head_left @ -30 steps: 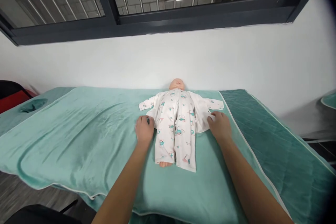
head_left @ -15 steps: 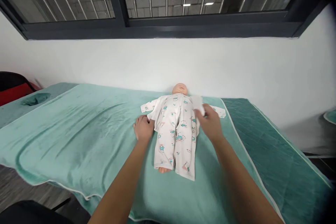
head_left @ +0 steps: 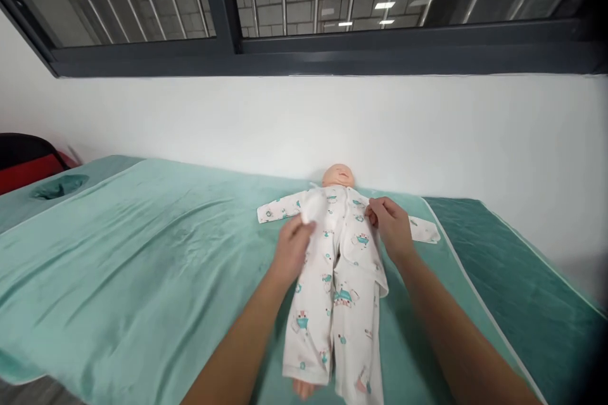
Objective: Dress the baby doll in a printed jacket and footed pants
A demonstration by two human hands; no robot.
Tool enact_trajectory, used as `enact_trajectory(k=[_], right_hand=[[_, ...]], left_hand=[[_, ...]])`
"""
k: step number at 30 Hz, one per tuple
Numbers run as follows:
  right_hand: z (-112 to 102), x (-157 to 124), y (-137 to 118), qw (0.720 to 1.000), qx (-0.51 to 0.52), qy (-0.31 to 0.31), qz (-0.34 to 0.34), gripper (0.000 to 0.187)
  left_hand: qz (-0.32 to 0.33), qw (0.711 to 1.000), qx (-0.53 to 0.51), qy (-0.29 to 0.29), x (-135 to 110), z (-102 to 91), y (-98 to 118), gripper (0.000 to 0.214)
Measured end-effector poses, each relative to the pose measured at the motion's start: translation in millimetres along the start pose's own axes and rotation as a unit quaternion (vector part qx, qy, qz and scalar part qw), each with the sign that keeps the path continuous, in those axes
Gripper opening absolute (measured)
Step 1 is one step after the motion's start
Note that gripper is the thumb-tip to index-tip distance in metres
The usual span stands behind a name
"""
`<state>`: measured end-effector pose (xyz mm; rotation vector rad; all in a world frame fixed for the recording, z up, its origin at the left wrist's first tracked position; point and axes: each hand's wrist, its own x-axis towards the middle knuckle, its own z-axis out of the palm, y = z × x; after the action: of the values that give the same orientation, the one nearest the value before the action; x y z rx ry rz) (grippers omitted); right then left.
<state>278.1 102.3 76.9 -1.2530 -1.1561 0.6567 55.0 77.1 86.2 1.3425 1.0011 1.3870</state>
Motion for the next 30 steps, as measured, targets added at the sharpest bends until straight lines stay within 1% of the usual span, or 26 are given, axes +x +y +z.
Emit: enact_trajectory(k=[1,2,3,4,5,6,7,9,11,12,13,16,17,19,21,24,26,28,30], right_hand=[[6,12,5,0.999,-0.024,0.025,0.001,0.032],[11,22,8,0.997,-0.062,0.040,-0.002,0.031],[17,32,10,0.993,-0.110,0.043,-0.006,0.029],[22,40,10,0.986,-0.162,0.039,-0.008,0.028],[28,47,9,0.976,-0.214,0.028,-0.007,0.028],[32,53,8,0.966,-0.258,0.018,-0.001,0.029],[37,57,6,0.957,-0.290,0.007,0.009,0.031],[43,62,4,0.947,-0.319,-0.013,0.032,0.036],[45,63,2,0.947,-0.315,-0.036,0.052,0.041],[45,63,2,0.948,-0.310,-0.046,0.059,0.042],[45,63,2,0.949,-0.304,-0.054,0.065,0.041],[44,63,3,0.951,-0.295,-0.058,0.071,0.031],[44,64,5,0.952,-0.292,-0.055,0.069,0.027],[44,67,8,0.958,-0.277,-0.045,0.061,0.023],[45,70,11,0.967,-0.247,-0.038,0.057,0.022],[45,74,12,0.980,-0.182,-0.044,0.070,0.021],[46,74,9,0.989,-0.103,-0.034,0.098,0.022],[48,73,5,0.993,-0.019,-0.006,0.119,0.022],[52,69,1,0.993,0.016,0.013,0.112,0.021]], left_hand=[[0.023,0.992,0.051,-0.115,-3,6.0,9,0.021],[0.041,0.970,0.089,-0.221,-6,10.5,16,0.023],[0.053,0.946,0.116,-0.299,-10,13.6,21,0.023],[0.056,0.931,0.126,-0.338,-13,15.6,24,0.025],[0.048,0.929,0.118,-0.348,-15,16.7,25,0.026],[0.034,0.939,0.096,-0.329,-15,17.2,26,0.027],[0.019,0.955,0.067,-0.288,-12,17.6,25,0.029],[0.000,0.983,0.031,-0.180,5,18.9,23,0.033],[0.002,0.995,0.060,-0.081,33,22.8,20,0.033],[0.003,0.994,0.096,-0.053,50,26.0,17,0.031],[0.001,0.990,0.136,-0.041,68,30.3,13,0.029],[-0.003,0.970,0.235,-0.056,115,46.6,-1,0.023],[-0.008,0.963,0.263,-0.063,126,52.1,-6,0.021],[-0.016,0.947,0.314,-0.069,140,60.9,-15,0.020],[-0.012,0.933,0.351,-0.075,144,65.4,-22,0.021],[-0.002,0.928,0.365,-0.078,140,64.6,-25,0.022],[0.002,0.930,0.359,-0.078,139,61.6,-26,0.022],[-0.002,0.936,0.343,-0.078,139,58.8,-27,0.020],[-0.006,0.945,0.319,-0.077,140,56.9,-30,0.019]])
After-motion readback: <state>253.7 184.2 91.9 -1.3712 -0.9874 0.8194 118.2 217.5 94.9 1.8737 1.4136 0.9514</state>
